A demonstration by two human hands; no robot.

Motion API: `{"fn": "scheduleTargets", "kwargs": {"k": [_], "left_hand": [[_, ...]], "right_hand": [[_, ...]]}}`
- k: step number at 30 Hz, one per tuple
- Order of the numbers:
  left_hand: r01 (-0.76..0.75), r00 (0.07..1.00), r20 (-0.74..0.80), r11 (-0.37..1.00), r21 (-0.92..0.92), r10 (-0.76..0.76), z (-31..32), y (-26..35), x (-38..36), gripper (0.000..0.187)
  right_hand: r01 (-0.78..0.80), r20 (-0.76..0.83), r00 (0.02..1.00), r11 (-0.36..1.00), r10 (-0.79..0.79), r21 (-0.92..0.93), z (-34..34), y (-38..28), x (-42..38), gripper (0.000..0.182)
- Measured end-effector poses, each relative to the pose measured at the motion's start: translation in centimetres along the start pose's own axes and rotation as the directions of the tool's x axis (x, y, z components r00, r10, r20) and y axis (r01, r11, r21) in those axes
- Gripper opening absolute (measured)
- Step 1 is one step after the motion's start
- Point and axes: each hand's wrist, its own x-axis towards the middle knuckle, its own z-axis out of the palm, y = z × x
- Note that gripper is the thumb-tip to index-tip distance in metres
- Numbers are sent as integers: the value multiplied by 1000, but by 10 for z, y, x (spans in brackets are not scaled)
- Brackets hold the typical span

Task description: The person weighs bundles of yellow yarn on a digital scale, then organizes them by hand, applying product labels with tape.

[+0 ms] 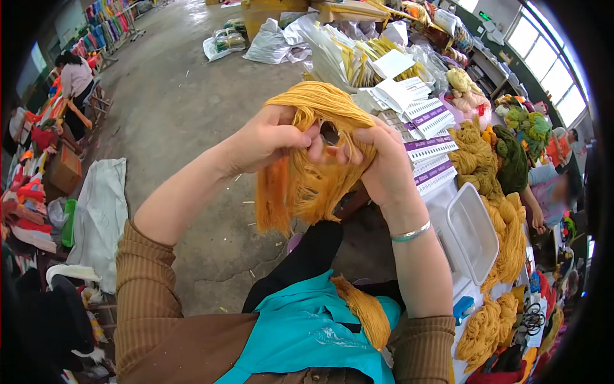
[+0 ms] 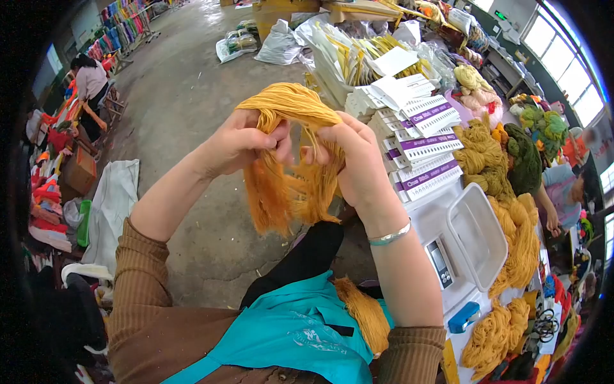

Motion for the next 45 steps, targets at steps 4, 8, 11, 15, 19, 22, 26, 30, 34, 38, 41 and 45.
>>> {"fn": "scheduleTargets", "kwargs": {"k": [4, 8, 11, 15, 19, 22, 26, 30, 34, 38, 41, 45], "left_hand": [[137, 990, -24, 990, -37, -138, 13, 8, -3, 41], [48, 992, -122, 951, 304, -11, 22, 1, 0, 40], [60, 995, -91, 945, 320, -32, 17, 4, -3, 41], [168, 980, 15, 862, 478, -199, 1, -2, -8, 29], [219, 944, 30, 693, 687, -329, -16, 7, -29, 23], [421, 906, -170, 777, 468, -388, -54, 4, -73, 29], [105, 902, -376, 953, -285, -212, -122, -65, -162, 42], [-466, 714, -696, 694, -548, -70, -143, -125, -239, 37], [-697, 321, -909, 584, -416, -264, -176, -192, -334, 40], [-783, 173, -902, 500, -369, -395, -197, -237, -410, 43], [-743, 6, -904, 604, -290, -427, -203, -245, -430, 44], [-487, -332, -846, 844, -225, -417, -229, -254, -460, 32]], "right_hand": [[-118, 92, 982, 913, 166, -390, 11, -14, -6, 16], [-188, 121, 967, 945, 226, -267, 5, -8, -7, 19], [-368, 156, 907, 916, 391, -160, 2, -17, -11, 18], [-317, 179, 863, 782, 473, -536, -2, -15, -10, 14], [-94, 88, 971, 689, 224, -719, -15, -30, -7, 17], [-259, -129, 965, 896, 227, -360, -65, -53, -7, 13], [24, -308, 951, 996, 2, 80, -121, -75, -4, 20], [208, -430, 883, 978, -187, 3, -141, -106, -1, 19], [330, -391, 861, 942, -325, -56, -165, -161, 11, 20], [398, -413, 808, 906, -419, -141, -147, -226, 21, 24], [456, -464, 690, 831, -556, -319, -135, -288, 29, 24], [440, -255, 711, 698, -655, -565, -107, -360, 12, 24]]}}
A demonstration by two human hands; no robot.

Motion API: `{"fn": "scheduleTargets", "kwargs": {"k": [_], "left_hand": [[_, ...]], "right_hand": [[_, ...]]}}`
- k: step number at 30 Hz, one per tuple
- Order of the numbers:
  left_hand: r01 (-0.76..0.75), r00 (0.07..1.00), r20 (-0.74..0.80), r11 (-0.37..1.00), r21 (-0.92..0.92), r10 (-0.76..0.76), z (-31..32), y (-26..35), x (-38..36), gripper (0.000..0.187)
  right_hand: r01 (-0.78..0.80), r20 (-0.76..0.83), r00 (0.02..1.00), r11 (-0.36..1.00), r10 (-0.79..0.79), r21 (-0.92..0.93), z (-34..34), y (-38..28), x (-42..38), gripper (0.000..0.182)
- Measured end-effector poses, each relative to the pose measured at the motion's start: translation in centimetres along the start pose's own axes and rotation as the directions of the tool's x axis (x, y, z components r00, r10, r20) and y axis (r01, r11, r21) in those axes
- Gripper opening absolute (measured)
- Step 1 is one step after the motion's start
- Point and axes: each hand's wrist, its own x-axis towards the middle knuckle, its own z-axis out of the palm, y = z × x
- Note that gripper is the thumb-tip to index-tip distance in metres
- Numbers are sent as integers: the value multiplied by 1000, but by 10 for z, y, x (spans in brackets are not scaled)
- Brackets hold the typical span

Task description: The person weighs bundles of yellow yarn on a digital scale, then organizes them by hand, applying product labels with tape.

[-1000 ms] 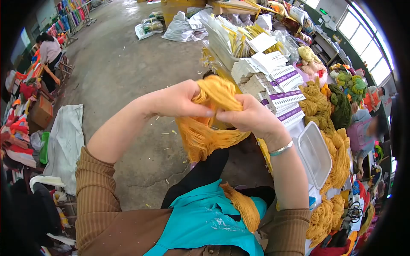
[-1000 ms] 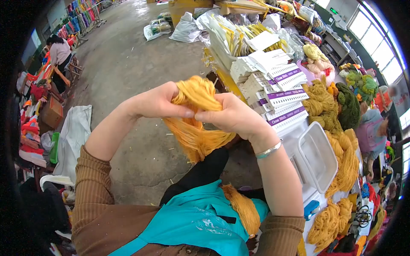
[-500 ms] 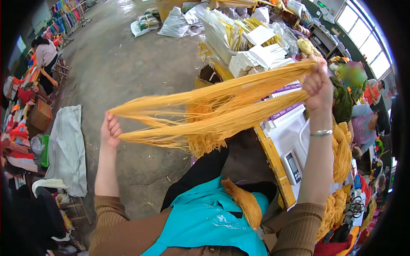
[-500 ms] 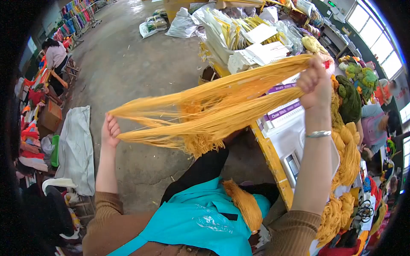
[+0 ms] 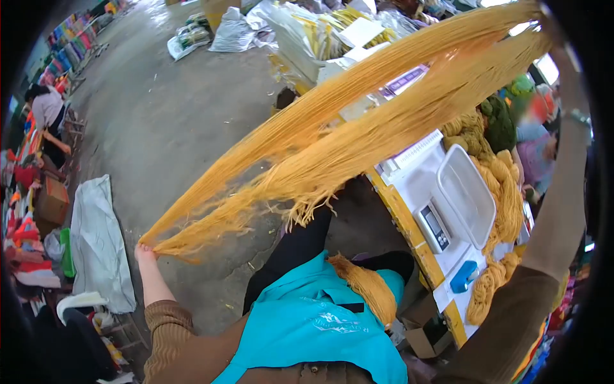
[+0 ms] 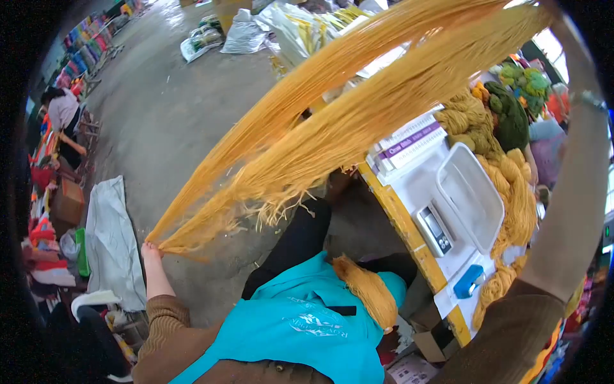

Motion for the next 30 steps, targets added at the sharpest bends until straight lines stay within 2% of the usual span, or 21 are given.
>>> {"fn": "scheduleTargets", "kwargs": {"k": [3, 6, 8, 9, 12, 13, 19, 23, 24, 25, 26, 27, 28, 29, 30], "left_hand": [[-114, 989, -86, 992, 51, 118, -24, 16, 41, 25], [-266, 963, -32, 963, 52, 268, -38, 35, 69, 19], [-293, 947, 160, 953, 79, 278, -20, 37, 37, 23], [-282, 947, 196, 952, 117, 256, -11, 40, 33, 23], [-262, 943, 249, 954, 145, 221, 23, 31, -27, 22], [-250, 930, 308, 960, 126, 201, 22, 32, -23, 23], [-286, 907, 365, 942, 173, 209, 31, 43, -24, 26], [-331, 886, 393, 929, 164, 246, 43, 42, -35, 25], [-332, 884, 398, 928, 169, 244, 47, 38, -41, 25], [-319, 885, 407, 932, 173, 228, 54, 33, -47, 25], [-306, 885, 415, 935, 177, 211, 60, 28, -53, 26], [-307, 883, 419, 934, 181, 209, 65, 22, -56, 26], [-304, 867, 465, 931, 204, 181, 70, 14, -58, 27], [-302, 848, 508, 926, 228, 151, 75, 7, -61, 27], [-301, 846, 514, 924, 236, 145, 83, -1, -69, 27]], "right_hand": [[96, 55, 995, 981, -87, -168, 13, -40, -7, 25], [152, 84, 988, 942, -133, -298, 9, -70, -10, 25], [170, 86, 985, 914, -149, -369, 0, -84, -11, 26], [177, 86, 984, 901, -155, -397, -6, -92, -10, 26], [186, 81, 983, 862, -168, -471, -27, -111, -11, 27], [185, 76, 983, 853, -169, -489, -34, -116, -11, 27], [130, 39, 991, 837, -129, -532, -100, -128, -14, 29], [8, 36, 999, 916, 7, -401, -153, -98, -35, 26], [70, 229, 973, 933, 13, -352, -163, -80, -52, 26], [-49, 12, 998, 925, 58, -377, -166, -61, -64, 26], [-170, -205, 974, 911, 97, -375, -170, -40, -75, 27], [-170, -236, 967, 932, 95, -320, -186, -9, -87, 22], [-216, -205, 967, 911, 151, -350, -198, 17, -105, 21], [-257, -173, 963, 887, 205, -384, -211, 43, -124, 20], [-326, -93, 941, 799, 325, -504, -216, 58, -152, 20]]}}
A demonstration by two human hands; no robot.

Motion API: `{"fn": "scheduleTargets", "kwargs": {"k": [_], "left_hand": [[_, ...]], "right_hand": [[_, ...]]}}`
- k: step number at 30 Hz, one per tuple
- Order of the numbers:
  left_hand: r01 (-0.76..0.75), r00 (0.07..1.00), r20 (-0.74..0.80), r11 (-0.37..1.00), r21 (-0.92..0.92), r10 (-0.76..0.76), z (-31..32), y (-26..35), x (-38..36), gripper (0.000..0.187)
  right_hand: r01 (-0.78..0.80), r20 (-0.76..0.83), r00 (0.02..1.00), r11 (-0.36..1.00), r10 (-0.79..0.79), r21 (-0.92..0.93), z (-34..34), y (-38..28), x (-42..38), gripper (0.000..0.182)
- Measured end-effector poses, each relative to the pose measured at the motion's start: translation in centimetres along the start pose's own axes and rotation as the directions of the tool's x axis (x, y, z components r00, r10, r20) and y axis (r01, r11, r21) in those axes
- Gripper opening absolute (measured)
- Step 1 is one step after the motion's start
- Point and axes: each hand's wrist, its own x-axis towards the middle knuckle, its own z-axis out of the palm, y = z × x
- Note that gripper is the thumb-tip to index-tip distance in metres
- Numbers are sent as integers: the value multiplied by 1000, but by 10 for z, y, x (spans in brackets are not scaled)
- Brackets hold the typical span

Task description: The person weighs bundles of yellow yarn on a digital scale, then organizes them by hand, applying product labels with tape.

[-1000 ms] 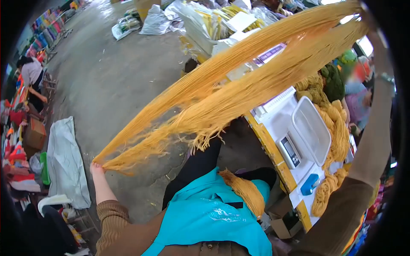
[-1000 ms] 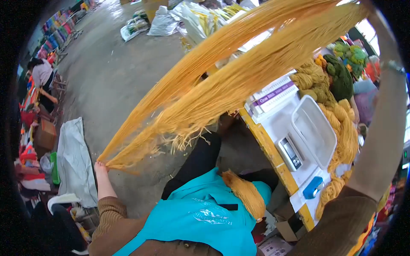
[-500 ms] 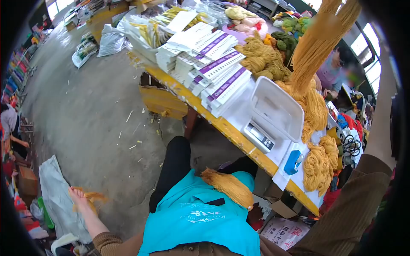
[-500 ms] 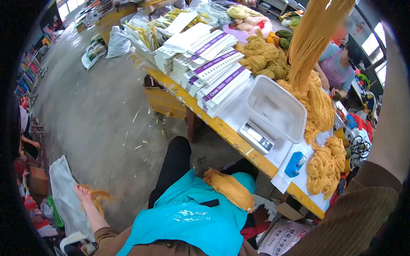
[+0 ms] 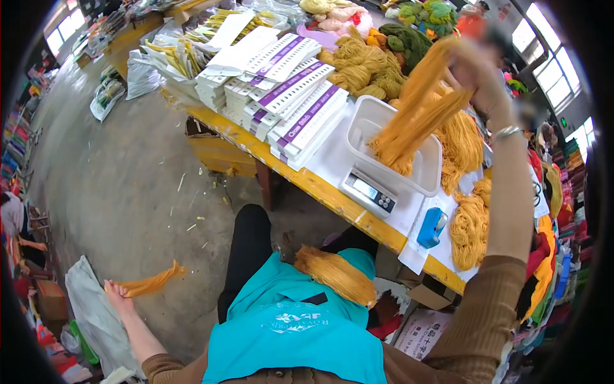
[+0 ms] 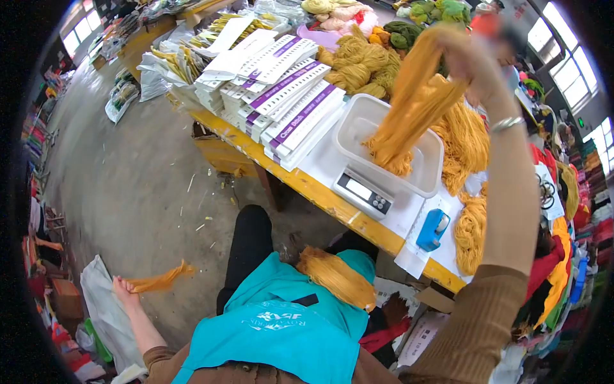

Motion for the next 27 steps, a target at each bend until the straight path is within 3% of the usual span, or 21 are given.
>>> {"fn": "scheduleTargets", "kwargs": {"k": [1, 2, 3, 4, 5, 7, 12, 16, 21, 24, 26, 27], "left_hand": [[27, 999, 34, 1000, -13, -27, 17, -5, -6, 27], [56, 996, 68, 998, -27, -54, 32, -10, -11, 27], [60, 995, 75, 998, -21, -58, 42, -14, -13, 27], [82, 989, 123, 996, -29, -78, 52, -18, -13, 27], [105, 981, 169, 994, -37, -97, 61, -22, -15, 26], [132, 971, 209, 990, -42, -120, 86, -28, -20, 26], [202, 923, 331, 979, 18, -197, 146, -34, -46, 25], [219, 884, 411, 974, 56, -222, 187, -38, -68, 25], [278, 793, 551, 959, 50, -258, 213, -36, -88, 28], [307, 753, 606, 951, 23, -258, 237, -21, -120, 42], [384, 601, 767, 923, -30, -225, 248, -13, -133, 53], [386, 602, 764, 922, -23, -232, 249, -13, -134, 53]], "right_hand": [[-118, 65, 986, 913, 155, -392, 2, 22, -12, 26], [-49, 134, 976, 768, 174, -639, 4, 58, -23, 27], [60, 202, 961, 566, 191, -822, 6, 93, -35, 29], [83, 143, 979, 358, 145, -930, 20, 108, -63, 26], [61, 95, 991, 311, 95, -949, 32, 119, -87, 23], [-9, -15, 1000, 308, -16, -951, 51, 132, -125, 17], [223, 84, 919, 329, -386, -918, 91, 127, -196, 16], [196, 87, 938, 304, -336, -932, 105, 130, -230, 47], [162, -4, 922, 397, -387, -903, 100, 110, -244, 53], [170, -71, 888, 467, -454, -868, 88, 99, -246, 51], [160, -90, 882, 474, -462, -866, 82, 96, -247, 50], [157, -90, 886, 477, -454, -865, 81, 95, -246, 50]]}}
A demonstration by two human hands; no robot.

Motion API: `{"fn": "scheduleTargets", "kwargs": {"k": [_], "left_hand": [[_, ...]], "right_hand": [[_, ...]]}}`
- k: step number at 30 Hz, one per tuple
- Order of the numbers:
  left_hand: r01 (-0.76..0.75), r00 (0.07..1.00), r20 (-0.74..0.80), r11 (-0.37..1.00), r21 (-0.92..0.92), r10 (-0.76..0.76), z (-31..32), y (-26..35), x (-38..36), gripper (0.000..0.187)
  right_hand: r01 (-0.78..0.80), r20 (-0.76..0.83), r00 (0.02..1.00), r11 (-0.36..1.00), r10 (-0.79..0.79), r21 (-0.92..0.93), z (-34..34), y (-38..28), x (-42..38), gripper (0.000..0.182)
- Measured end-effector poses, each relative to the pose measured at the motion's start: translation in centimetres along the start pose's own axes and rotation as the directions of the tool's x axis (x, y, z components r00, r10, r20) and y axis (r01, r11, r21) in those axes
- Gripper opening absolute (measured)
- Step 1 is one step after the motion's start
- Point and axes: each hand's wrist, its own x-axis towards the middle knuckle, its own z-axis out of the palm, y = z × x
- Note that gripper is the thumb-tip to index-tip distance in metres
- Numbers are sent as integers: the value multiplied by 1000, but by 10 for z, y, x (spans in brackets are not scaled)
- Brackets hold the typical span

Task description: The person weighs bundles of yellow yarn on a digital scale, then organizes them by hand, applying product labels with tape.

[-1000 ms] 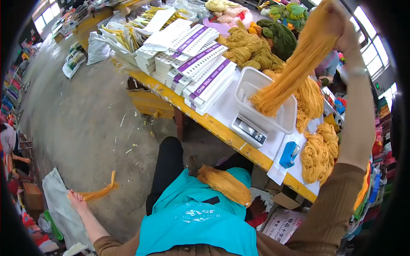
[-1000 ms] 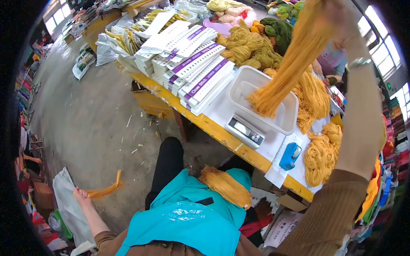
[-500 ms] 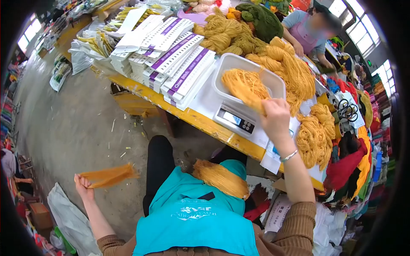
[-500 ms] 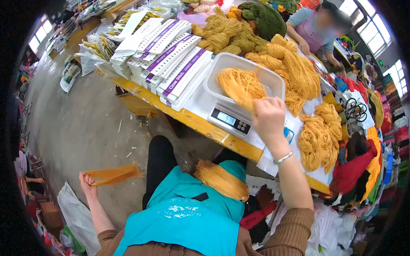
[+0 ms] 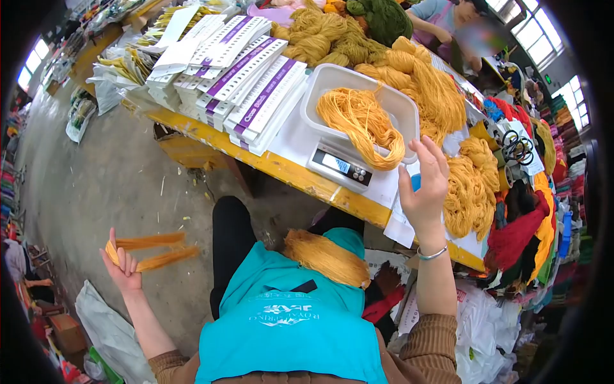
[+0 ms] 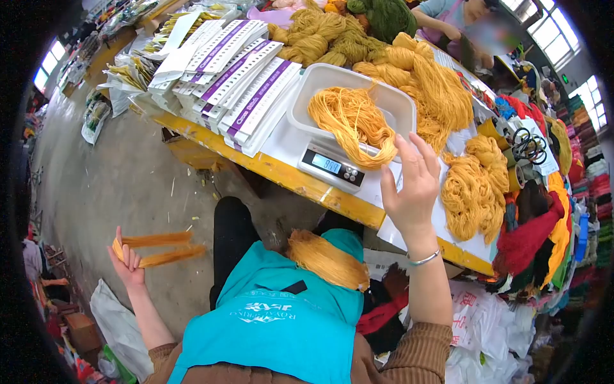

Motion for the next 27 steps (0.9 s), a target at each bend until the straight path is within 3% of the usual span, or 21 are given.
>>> {"fn": "scheduleTargets", "kwargs": {"k": [3, 4, 6, 9, 12, 14, 19, 21, 23, 24, 26, 27], "left_hand": [[-70, 997, 55, 985, 160, 62, 25, -7, 6, 53], [-89, 970, -196, 959, 268, 145, 61, -16, 9, 51], [-78, 871, -426, 923, 376, 247, 75, -20, 10, 49], [-140, 921, -234, 825, 547, 311, 67, -22, 11, 48], [-168, 959, -109, 831, 530, 263, 85, -19, 12, 48], [-119, 987, 137, 946, 303, 80, 94, -14, 11, 48], [-38, 978, 206, 992, 124, 11, 134, -24, 7, 50], [3, 970, 244, 995, 96, -26, 134, -27, 8, 51], [126, 918, 381, 992, -20, -109, 132, -35, 12, 53], [125, 918, 380, 992, -20, -108, 138, -41, 15, 53], [311, 690, 713, 940, -142, -121, 165, -60, 22, 54], [343, 653, 747, 928, -142, -127, 184, -69, 23, 53]], "right_hand": [[-9, 15, 1000, 1000, 8, 19, -1, 1, -1, 52], [-9, 16, 1000, 1000, 9, 21, 0, 0, -2, 52], [-8, 67, 998, 1000, 9, -14, 4, -5, -4, 58], [-7, 107, 994, 1000, 10, -21, 16, -5, -11, 67], [-8, 125, 992, 998, 15, -63, 30, -6, -14, 69], [-1, 115, 993, 995, 13, -103, 39, -5, -15, 68], [16, 85, 996, 985, -1, -174, 60, 1, -14, 61], [41, 53, 998, 973, -29, -229, 65, 5, -13, 46], [58, 28, 998, 977, -54, -204, 66, 8, -9, 38], [75, 3, 997, 980, -76, -183, 67, 9, -7, 30], [62, 32, 998, 995, -59, -80, 61, 8, 5, 24], [43, 63, 997, 999, -45, 22, 57, 8, 13, 19]]}}
